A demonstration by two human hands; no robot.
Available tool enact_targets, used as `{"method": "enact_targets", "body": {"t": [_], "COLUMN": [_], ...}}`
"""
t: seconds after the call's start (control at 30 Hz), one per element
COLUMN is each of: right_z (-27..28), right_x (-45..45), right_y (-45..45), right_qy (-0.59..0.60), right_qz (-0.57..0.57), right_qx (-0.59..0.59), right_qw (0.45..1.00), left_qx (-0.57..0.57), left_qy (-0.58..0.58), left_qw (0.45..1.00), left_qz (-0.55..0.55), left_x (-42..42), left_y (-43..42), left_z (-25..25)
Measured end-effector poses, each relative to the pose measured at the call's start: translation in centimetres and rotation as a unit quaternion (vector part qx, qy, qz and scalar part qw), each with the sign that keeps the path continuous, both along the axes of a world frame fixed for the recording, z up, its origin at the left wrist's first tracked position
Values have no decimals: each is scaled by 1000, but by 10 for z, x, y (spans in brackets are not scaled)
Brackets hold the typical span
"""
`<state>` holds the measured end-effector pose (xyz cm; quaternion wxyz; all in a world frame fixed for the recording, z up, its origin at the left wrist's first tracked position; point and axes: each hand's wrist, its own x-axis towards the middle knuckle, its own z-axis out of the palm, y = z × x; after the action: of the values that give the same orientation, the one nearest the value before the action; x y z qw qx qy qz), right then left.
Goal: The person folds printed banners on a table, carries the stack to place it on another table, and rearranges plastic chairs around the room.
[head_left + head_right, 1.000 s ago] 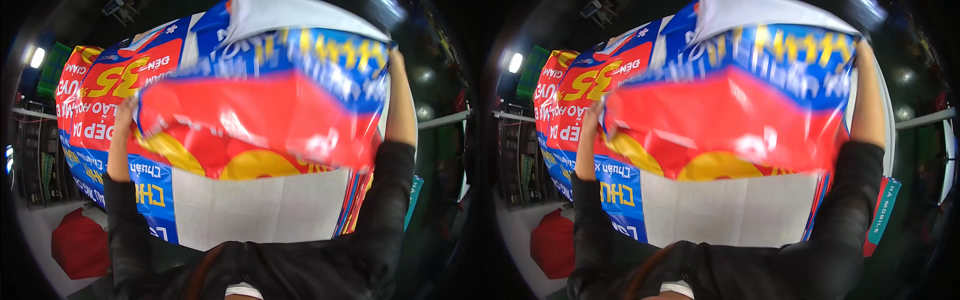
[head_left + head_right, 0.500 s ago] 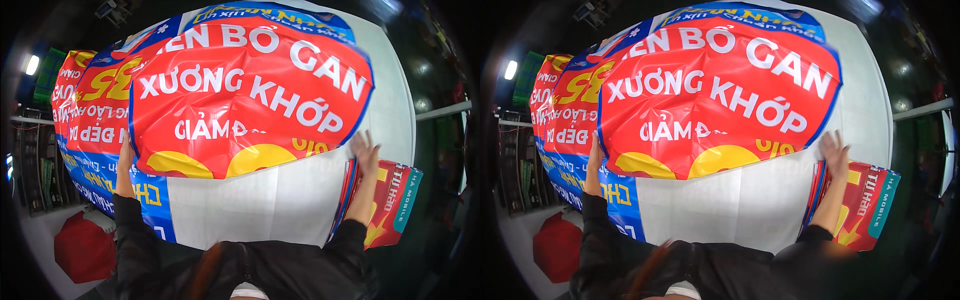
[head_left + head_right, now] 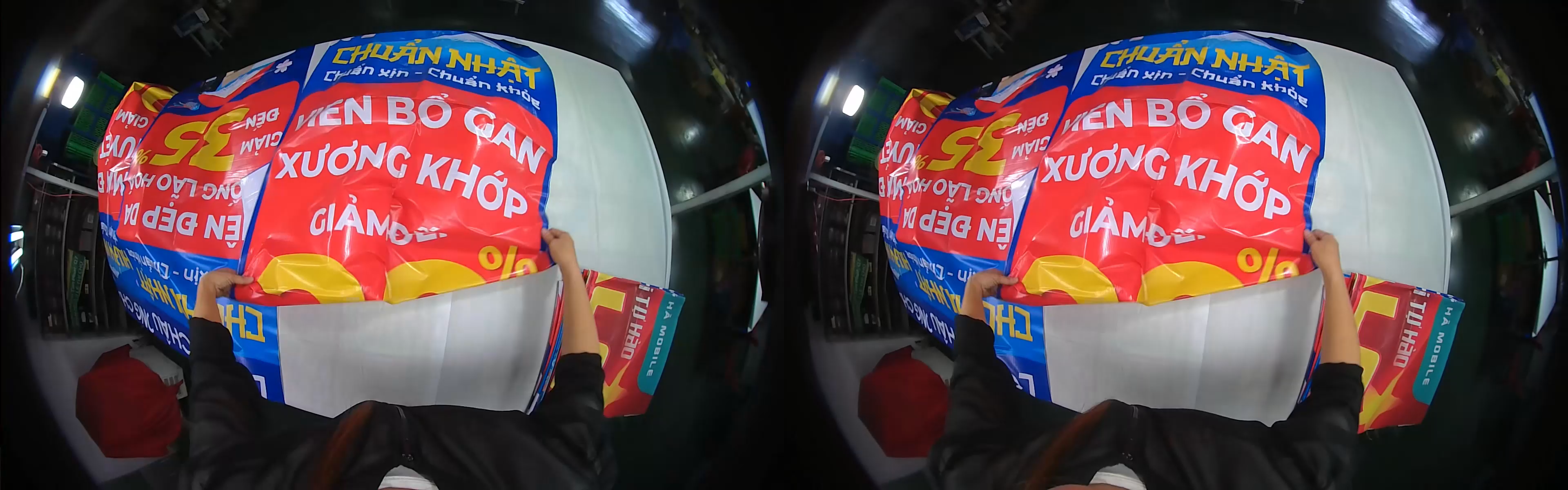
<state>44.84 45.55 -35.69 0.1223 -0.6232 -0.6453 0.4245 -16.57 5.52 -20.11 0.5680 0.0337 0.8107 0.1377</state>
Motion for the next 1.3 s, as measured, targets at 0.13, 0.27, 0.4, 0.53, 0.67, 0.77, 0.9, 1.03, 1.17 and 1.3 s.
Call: {"method": "enact_targets", "body": {"t": [0.13,0.27,0.4,0.53,0.67,0.77,0.9,1.03,1.17,1.3], "right_z": [88,256,246,113,129,103,74,58,72,109], "right_x": [-25,-43,12,42,64,98,124,127,122,78], "right_y": [68,107,117,66,-33,-79,-157,-206,-178,-8], "right_qy": [151,199,63,-292,52,203,208,237,146,43], "right_qz": [-42,-104,-100,141,-29,-81,-171,-208,-183,7], "right_qx": [109,345,445,107,-12,-164,-199,-154,-324,-149], "right_qw": [982,911,888,940,998,962,942,936,916,988], "left_qx": [213,639,506,166,209,335,116,156,131,363], "left_qy": [283,141,239,339,121,35,-17,-96,-75,102], "left_qw": [918,755,829,915,969,927,993,975,988,926], "left_qz": [-180,32,12,-142,54,163,-33,124,34,-25], "left_x": [5,0,-47,-27,7,33,21,51,19,-18], "left_y": [126,184,101,13,-41,-77,-132,-141,-134,12], "left_z": [115,237,214,113,109,95,52,45,25,100]}}
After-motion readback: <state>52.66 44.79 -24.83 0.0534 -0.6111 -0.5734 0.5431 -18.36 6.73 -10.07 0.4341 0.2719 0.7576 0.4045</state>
